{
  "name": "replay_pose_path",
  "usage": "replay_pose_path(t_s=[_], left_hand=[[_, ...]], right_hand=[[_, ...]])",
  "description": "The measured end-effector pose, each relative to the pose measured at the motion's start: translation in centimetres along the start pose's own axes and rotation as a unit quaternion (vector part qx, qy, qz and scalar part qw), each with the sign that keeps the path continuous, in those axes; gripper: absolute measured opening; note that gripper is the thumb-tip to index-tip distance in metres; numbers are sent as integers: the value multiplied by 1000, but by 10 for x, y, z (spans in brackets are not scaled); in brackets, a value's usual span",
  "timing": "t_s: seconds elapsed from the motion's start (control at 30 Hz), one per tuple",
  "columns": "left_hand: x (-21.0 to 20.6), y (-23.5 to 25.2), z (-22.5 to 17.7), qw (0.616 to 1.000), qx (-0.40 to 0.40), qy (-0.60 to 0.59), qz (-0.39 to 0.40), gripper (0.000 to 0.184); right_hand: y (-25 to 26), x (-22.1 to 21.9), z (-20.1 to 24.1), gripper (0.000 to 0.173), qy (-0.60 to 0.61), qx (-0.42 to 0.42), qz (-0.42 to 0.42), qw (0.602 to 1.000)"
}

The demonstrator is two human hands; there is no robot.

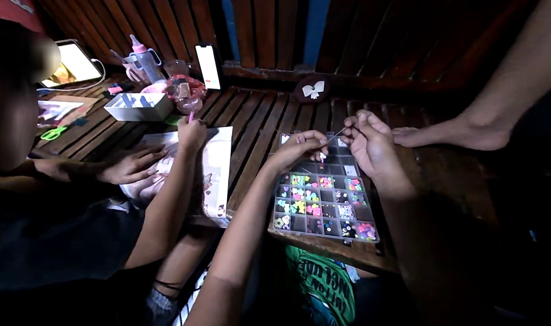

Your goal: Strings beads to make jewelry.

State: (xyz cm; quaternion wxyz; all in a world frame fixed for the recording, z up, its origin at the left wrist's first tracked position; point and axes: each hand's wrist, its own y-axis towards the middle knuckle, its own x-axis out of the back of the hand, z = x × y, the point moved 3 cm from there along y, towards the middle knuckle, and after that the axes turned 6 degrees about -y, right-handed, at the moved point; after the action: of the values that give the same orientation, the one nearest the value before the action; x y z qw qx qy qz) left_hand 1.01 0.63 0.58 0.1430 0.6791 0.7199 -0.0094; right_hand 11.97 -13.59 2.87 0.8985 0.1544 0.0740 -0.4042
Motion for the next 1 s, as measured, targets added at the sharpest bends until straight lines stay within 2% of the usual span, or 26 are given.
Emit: replay_pose_path(t_s=[0.5, 0.63, 1.0], left_hand=[[-2, 6, -3, 999, -16, 21, 18, 19], [-2, 9, -5, 999, -21, 23, 18, 19], [-5, 10, -5, 1000, -7, 29, 2, 17]], right_hand=[[3, -2, 5, 26, 2, 40, 28, 999], [5, -1, 6, 26, 26, 24, 6, 999], [4, -2, 2, 28, 60, 7, 8, 998]])
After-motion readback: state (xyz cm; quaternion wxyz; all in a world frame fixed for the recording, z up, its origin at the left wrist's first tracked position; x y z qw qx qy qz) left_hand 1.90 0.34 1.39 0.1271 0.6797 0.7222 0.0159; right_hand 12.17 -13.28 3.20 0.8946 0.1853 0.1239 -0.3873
